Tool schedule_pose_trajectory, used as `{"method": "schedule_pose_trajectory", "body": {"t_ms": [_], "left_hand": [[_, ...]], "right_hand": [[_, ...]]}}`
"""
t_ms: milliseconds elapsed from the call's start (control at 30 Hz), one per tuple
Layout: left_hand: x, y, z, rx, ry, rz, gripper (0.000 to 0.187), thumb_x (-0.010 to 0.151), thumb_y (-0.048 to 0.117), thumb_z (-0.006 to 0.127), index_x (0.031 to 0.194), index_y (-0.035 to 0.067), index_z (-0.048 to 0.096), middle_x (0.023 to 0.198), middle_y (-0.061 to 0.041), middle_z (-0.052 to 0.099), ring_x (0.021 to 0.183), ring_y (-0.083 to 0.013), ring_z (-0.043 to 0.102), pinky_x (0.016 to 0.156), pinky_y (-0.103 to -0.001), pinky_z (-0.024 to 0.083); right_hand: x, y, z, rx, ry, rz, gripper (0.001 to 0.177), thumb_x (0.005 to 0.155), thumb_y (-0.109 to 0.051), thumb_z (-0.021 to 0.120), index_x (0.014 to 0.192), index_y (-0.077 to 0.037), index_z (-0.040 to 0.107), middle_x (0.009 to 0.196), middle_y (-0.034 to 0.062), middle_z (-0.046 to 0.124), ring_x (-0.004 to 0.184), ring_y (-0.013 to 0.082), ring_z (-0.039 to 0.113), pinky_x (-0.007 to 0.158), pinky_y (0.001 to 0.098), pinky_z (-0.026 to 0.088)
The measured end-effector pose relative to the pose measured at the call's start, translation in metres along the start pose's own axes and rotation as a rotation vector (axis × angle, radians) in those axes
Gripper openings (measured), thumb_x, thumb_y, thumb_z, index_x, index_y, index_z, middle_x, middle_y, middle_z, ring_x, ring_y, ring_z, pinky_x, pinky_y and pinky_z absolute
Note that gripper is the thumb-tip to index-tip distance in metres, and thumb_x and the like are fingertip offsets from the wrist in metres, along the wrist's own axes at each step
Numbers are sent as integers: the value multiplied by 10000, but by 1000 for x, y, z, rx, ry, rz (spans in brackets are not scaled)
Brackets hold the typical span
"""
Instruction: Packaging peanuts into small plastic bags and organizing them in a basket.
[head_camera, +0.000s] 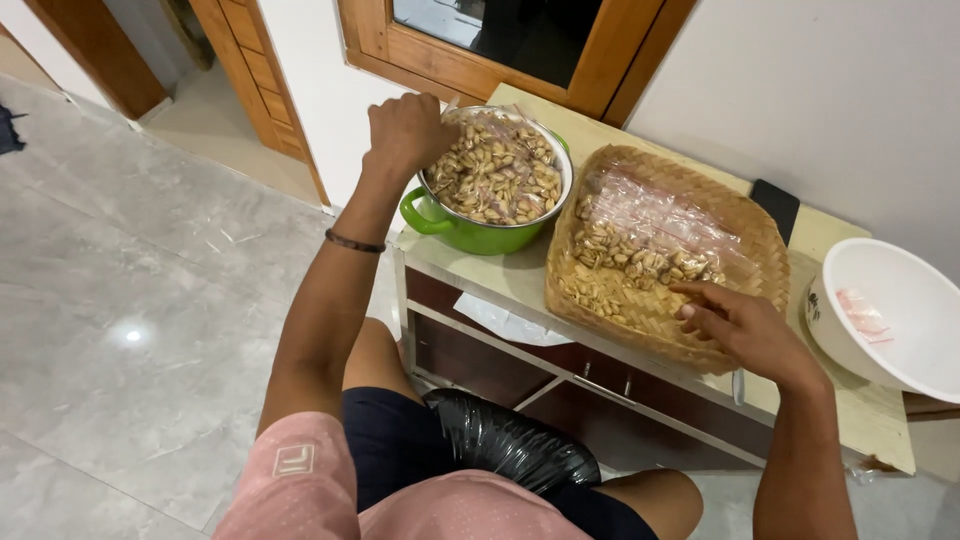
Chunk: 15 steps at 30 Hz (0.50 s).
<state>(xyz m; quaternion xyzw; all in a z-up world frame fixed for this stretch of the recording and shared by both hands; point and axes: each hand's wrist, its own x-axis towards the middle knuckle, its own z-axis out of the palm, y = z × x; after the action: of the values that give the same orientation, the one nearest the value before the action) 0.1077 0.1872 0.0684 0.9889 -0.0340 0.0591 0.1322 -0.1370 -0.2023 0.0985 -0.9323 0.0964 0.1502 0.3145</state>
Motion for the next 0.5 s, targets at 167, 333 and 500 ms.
{"method": "schedule_pose_trajectory", "body": {"t_ms": [167,333,500], "left_hand": [[14,-8,41,3,366,102,165,848,49,535,710,126,580,618,-12,500,554,-236,498,480,-364,401],[14,-20,36,-51,502,177,202,798,-65,583,695,103,629,527,1,544,473,-200,515,414,-367,415],[-4,-5,5,-680,361,147,104,995,70,602,945,83,693,744,-23,680,537,-92,598,416,-215,463]], "right_hand": [[3,-8,1,-72,7,-44,449,979,-309,564,1420,-275,645,1248,31,785,1062,201,790,899,329,563],[-1,-8,-2,-108,26,-72,453,966,-355,561,1407,-307,656,1262,-5,776,1037,201,795,856,319,531],[2,-11,-7,-9,80,-85,472,951,-327,597,1395,-177,653,1261,66,757,1025,245,772,894,370,571]]}}
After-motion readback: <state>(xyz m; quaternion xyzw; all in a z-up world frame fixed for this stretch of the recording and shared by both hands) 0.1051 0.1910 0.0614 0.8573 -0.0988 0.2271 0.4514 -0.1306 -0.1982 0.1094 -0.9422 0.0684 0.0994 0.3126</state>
